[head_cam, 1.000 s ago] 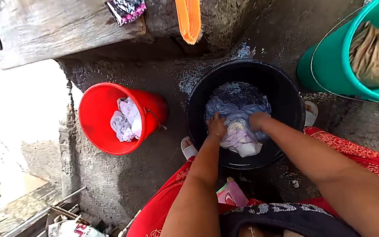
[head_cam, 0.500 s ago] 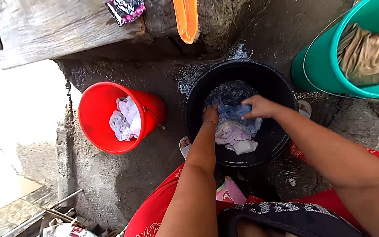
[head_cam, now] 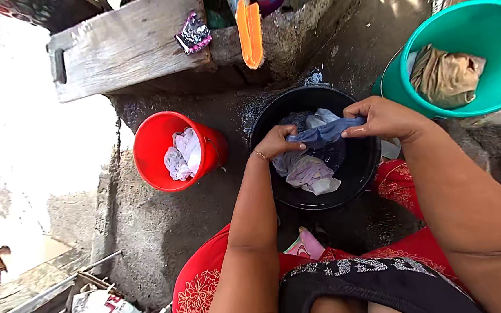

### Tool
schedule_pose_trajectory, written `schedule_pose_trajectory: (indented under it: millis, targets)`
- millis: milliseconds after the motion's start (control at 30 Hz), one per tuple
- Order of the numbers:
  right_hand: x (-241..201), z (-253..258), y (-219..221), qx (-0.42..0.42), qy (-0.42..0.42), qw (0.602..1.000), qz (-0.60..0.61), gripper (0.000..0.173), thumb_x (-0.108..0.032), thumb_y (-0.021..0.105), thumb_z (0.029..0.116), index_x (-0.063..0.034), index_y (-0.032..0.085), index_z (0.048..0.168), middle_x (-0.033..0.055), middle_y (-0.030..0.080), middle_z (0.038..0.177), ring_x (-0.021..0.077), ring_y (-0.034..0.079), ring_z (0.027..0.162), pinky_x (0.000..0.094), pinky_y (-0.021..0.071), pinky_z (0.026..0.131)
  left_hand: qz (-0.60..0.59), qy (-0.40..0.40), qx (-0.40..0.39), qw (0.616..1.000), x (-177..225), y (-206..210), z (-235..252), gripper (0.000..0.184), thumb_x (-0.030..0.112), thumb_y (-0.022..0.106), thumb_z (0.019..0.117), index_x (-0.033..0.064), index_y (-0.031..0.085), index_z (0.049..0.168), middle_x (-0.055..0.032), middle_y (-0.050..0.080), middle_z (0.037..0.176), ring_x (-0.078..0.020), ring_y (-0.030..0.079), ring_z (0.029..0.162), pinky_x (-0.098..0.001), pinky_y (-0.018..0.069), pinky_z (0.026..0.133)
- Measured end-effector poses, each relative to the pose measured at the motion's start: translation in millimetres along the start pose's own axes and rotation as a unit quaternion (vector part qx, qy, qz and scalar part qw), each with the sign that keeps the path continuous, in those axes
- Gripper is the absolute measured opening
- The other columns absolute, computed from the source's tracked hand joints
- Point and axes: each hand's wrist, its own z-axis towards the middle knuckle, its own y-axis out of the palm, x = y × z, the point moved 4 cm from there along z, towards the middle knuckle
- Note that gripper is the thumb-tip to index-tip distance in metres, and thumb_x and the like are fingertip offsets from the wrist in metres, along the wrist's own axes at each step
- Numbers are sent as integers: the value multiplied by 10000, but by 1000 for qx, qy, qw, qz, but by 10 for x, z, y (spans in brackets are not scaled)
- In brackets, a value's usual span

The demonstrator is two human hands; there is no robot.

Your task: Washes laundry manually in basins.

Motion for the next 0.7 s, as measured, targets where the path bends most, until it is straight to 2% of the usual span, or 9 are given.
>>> schedule_pose_trajectory:
  millis: [133,233,300,367,400,433,500,600,700]
  targets:
    - [-142,-71,-146,33,-49,991,119,182,-122,742,779,-172,567,767,-94,552,622,-11,513,541,173,425,499,6,77,-56,995,680,-155,-214,152,57,734,840,56,591,894,19,627,848,-26,595,763,-211,512,693]
    - [-29,-40,-174,56,-25,977,206,242,-48,709,787,-159,532,909,-70,598,640,13,579,555,188,497,518,129,12,28,991,594,-368,-191,151,53,738,858,1,610,920,-63,625,834,-118,595,749,-316,511,698]
    - [185,44,-124,105,36,989,99,234,-48,730,826,-84,557,980,11,651,725,90,635,638,285,549,595,182,-38,110,976,339,-407,-27,218,23,735,877,-54,632,1053,-185,665,1032,-255,655,937,-447,545,851]
    - [474,210,23,112,93,986,-78,296,-67,776,863,0,675,1134,177,699,1067,316,672,999,547,545,882,199,-70,130,969,28,-355,192,464,8,709,910,-41,574,1351,-240,556,1414,-332,580,1293,-486,494,1089]
    - [665,292,151,101,119,977,-147,378,-94,787,863,-24,689,1221,218,651,1273,410,595,1212,648,473,997,217,-83,120,965,-142,-289,307,551,11,702,914,-17,530,1436,-251,470,1518,-358,485,1404,-505,430,1154]
    - [875,353,310,83,142,968,-188,476,-123,793,867,-59,662,1320,239,563,1425,477,501,1331,723,425,1010,239,-101,105,960,-324,-192,411,612,33,714,913,17,501,1486,-263,392,1580,-391,393,1471,-536,363,1197]
    - [1324,412,655,50,186,955,-224,658,-236,805,884,-165,550,1486,205,376,1617,504,363,1452,766,395,1003,300,-141,71,941,-718,35,584,715,152,771,900,121,467,1547,-269,228,1662,-468,215,1536,-653,252,1215]
    - [1920,409,1101,25,277,933,-229,828,-373,774,918,-275,344,1618,182,70,1725,525,132,1540,799,323,1048,401,-198,17,894,-1284,350,716,878,414,805,877,272,352,1616,-153,-20,1731,-457,-55,1572,-827,59,1137]
    - [2106,455,1509,-53,297,921,-247,693,-379,621,1008,-260,333,1626,203,-17,1725,488,-65,1565,828,87,1126,421,-274,-60,862,-1722,545,687,928,513,707,925,298,184,1661,-85,-183,1720,-379,-216,1560,-823,-59,1123]
